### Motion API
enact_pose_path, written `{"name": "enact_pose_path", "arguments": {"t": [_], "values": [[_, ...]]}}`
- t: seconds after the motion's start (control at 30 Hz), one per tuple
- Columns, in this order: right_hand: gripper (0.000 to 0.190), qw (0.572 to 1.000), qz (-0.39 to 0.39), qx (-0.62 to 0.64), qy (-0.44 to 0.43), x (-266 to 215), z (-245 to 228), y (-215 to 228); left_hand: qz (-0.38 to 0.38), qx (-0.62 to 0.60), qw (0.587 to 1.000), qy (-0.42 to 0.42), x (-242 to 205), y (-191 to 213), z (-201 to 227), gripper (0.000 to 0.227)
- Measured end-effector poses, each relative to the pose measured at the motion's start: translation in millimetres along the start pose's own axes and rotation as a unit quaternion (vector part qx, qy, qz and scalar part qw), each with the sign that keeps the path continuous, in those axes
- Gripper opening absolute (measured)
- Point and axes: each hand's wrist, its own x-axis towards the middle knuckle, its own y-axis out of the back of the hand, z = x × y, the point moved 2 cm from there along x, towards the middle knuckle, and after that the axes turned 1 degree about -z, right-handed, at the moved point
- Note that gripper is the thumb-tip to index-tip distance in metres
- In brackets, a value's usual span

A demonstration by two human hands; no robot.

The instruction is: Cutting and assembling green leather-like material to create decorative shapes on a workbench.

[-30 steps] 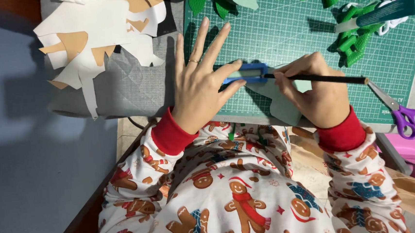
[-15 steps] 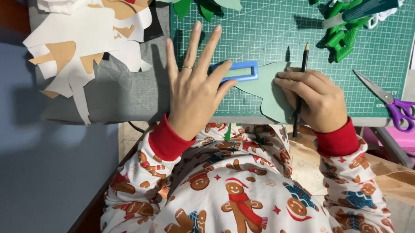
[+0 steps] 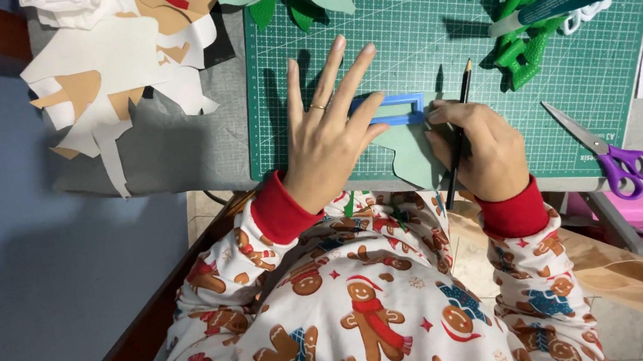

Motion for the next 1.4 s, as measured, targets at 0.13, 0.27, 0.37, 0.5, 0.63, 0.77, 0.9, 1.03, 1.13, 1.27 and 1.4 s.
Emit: {"name": "enact_pose_path", "arguments": {"t": [0.13, 0.27, 0.37, 0.5, 0.63, 0.77, 0.9, 1.03, 1.13, 1.27, 1.4], "values": [[0.031, 1.000, -0.003, -0.007, 0.000, 3, -2, 3, -0.009, -0.024, 0.999, 0.020, -2, -11, -6, 0.032], [0.041, 0.999, -0.011, -0.038, 0.002, 12, -1, 5, -0.014, -0.031, 0.999, 0.027, -1, -9, -8, 0.032], [0.043, 0.997, -0.007, -0.072, 0.016, 18, -3, 4, -0.010, -0.024, 0.999, 0.029, -2, -8, -5, 0.033], [0.041, 0.996, -0.003, -0.083, 0.017, 21, -5, 2, -0.009, -0.022, 0.999, 0.039, -1, -10, -3, 0.032], [0.042, 0.996, -0.001, -0.087, 0.015, 20, -5, 0, -0.009, -0.041, 0.998, 0.039, 2, -3, 0, 0.030], [0.042, 0.996, -0.001, -0.091, 0.010, 20, -6, 0, -0.008, -0.041, 0.998, 0.040, 0, -8, -2, 0.029], [0.041, 0.996, 0.005, -0.084, 0.011, 20, -5, 0, -0.010, -0.050, 0.998, 0.046, 2, -6, -2, 0.029], [0.041, 0.996, 0.005, -0.087, 0.009, 20, -6, 0, -0.010, -0.051, 0.998, 0.046, 3, -5, -2, 0.029], [0.040, 0.997, 0.006, -0.078, 0.007, 19, -5, 0, -0.007, -0.052, 0.997, 0.047, 3, -4, -2, 0.029], [0.039, 0.999, 0.017, -0.052, 0.002, 15, -4, 0, -0.010, -0.056, 0.997, 0.049, 4, -2, -2, 0.028], [0.041, 0.999, 0.018, -0.036, -0.009, 13, -2, 0, -0.009, -0.053, 0.997, 0.048, 4, -3, -2, 0.028]]}}
